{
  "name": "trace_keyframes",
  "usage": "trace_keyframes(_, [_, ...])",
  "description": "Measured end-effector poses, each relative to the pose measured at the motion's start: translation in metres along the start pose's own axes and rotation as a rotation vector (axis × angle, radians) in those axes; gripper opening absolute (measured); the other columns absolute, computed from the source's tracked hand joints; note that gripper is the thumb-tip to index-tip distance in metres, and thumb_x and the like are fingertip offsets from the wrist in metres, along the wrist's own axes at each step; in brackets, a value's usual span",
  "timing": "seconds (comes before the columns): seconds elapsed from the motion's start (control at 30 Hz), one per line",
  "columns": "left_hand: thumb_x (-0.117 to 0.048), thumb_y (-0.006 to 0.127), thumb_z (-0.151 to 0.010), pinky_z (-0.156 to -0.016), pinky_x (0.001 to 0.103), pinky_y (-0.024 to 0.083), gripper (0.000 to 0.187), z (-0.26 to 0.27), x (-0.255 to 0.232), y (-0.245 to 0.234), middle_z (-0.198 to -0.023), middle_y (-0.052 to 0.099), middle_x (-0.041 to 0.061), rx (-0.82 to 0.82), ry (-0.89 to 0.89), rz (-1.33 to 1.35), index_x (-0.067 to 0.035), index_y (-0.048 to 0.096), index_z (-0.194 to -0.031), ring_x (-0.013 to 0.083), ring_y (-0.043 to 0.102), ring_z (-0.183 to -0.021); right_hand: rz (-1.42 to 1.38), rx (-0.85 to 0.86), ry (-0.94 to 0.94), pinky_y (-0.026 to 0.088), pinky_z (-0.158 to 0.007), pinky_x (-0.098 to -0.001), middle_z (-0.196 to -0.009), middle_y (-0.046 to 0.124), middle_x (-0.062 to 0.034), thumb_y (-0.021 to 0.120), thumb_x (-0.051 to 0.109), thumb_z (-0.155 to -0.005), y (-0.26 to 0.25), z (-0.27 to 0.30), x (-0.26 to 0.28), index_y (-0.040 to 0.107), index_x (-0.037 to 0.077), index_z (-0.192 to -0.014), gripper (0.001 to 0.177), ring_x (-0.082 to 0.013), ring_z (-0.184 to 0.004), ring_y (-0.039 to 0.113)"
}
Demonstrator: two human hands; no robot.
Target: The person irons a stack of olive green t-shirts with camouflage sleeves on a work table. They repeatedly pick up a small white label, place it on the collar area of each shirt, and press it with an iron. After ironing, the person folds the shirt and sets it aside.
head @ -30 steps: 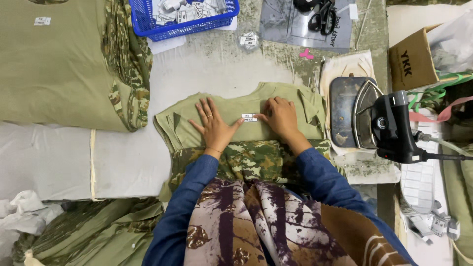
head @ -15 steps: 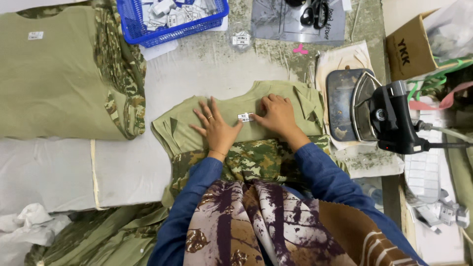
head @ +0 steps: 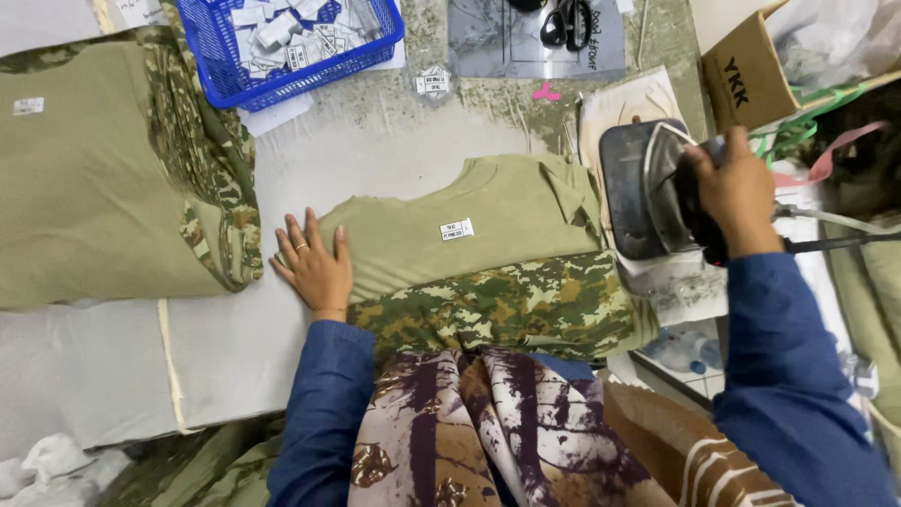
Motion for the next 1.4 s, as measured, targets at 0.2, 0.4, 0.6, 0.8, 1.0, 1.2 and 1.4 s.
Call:
trace_keyframes(0.2, [-0.043,0.040,-0.104,-0.110,0.059,0.017,0.047,0.004,0.013,0.018,-0.155,0.038,0.008,-0.078,0.007,0.006,-0.027,0.043,-0.148,0.0307,0.031,-0.143,0.078,0.245,-0.648,0.054,-0.077,-0.0534,-0.106,0.072,-0.0201,0.064,0.052,-0.086,-0.031,0.067,0.190,0.055,0.013,-0.127,0.057,-0.0417,-0.092,0.071])
trace_keyframes(0.4, [-0.033,0.033,-0.107,-0.114,0.048,0.015,0.044,0.007,0.030,0.028,-0.155,0.037,-0.001,-0.098,-0.093,0.207,-0.022,0.039,-0.149,0.0212,0.031,-0.143,-0.005,0.201,-1.266,0.057,-0.054,-0.0448,-0.076,0.066,-0.0127,0.057,0.063,-0.083,0.032,0.122,0.322,0.053,0.024,-0.129,0.060,-0.0343,-0.067,0.071])
trace_keyframes(0.6, [-0.036,0.038,-0.106,-0.114,0.046,0.015,0.044,0.005,0.028,0.031,-0.154,0.041,0.000,-0.169,-0.084,0.237,-0.022,0.042,-0.148,0.0219,0.034,-0.142,0.127,0.327,-0.904,0.057,-0.063,-0.0474,-0.082,0.071,-0.0196,0.055,0.057,-0.090,-0.011,0.087,0.265,0.052,0.013,-0.129,0.059,-0.0371,-0.076,0.073])
trace_keyframes(0.8, [-0.031,0.042,-0.104,-0.113,0.049,0.018,0.042,0.005,0.022,0.029,-0.153,0.042,-0.001,-0.192,-0.092,0.163,-0.024,0.046,-0.146,0.0227,0.035,-0.141,0.093,0.204,-0.064,0.052,-0.075,-0.0579,-0.095,0.069,-0.0310,0.046,0.074,-0.098,0.007,-0.012,0.062,0.052,0.013,-0.130,0.069,-0.0498,-0.093,0.067])
trace_keyframes(1.0, [-0.029,0.045,-0.103,-0.112,0.052,0.020,0.047,0.004,0.026,0.035,-0.149,0.047,0.004,-0.222,-0.076,0.226,-0.021,0.042,-0.149,0.0258,0.038,-0.139,0.043,0.035,0.108,0.052,-0.071,-0.0595,-0.095,0.068,-0.0302,0.047,0.080,-0.100,0.037,-0.034,-0.033,0.052,0.014,-0.130,0.073,-0.0500,-0.092,0.067])
trace_keyframes(1.2, [-0.037,0.067,-0.087,-0.109,0.071,0.011,0.073,0.035,-0.020,-0.048,-0.155,0.033,0.021,-0.075,-0.028,0.268,-0.013,0.037,-0.149,0.0431,0.022,-0.145,0.486,-0.445,-0.358,0.050,-0.079,-0.0353,-0.096,0.057,-0.0063,0.076,0.042,-0.083,0.021,0.063,0.093,0.062,0.013,-0.121,0.050,-0.0239,-0.095,0.059])
trace_keyframes(1.4, [-0.063,0.060,-0.085,-0.079,0.037,0.052,0.040,0.129,-0.081,-0.009,-0.092,0.064,-0.010,0.295,0.451,0.471,-0.032,0.059,-0.110,0.0194,0.066,-0.093,-0.205,0.549,-0.916,0.053,-0.070,-0.0475,-0.080,0.064,-0.0076,0.065,0.035,-0.083,0.121,0.193,0.190,0.061,0.014,-0.089,0.023,-0.0321,-0.085,0.066])
Point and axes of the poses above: each hand's wrist, its own z-axis away from the middle knuckle, its own y-axis out of the palm, x = y × z, the point moved 1 cm from there along -z, towards the middle knuckle
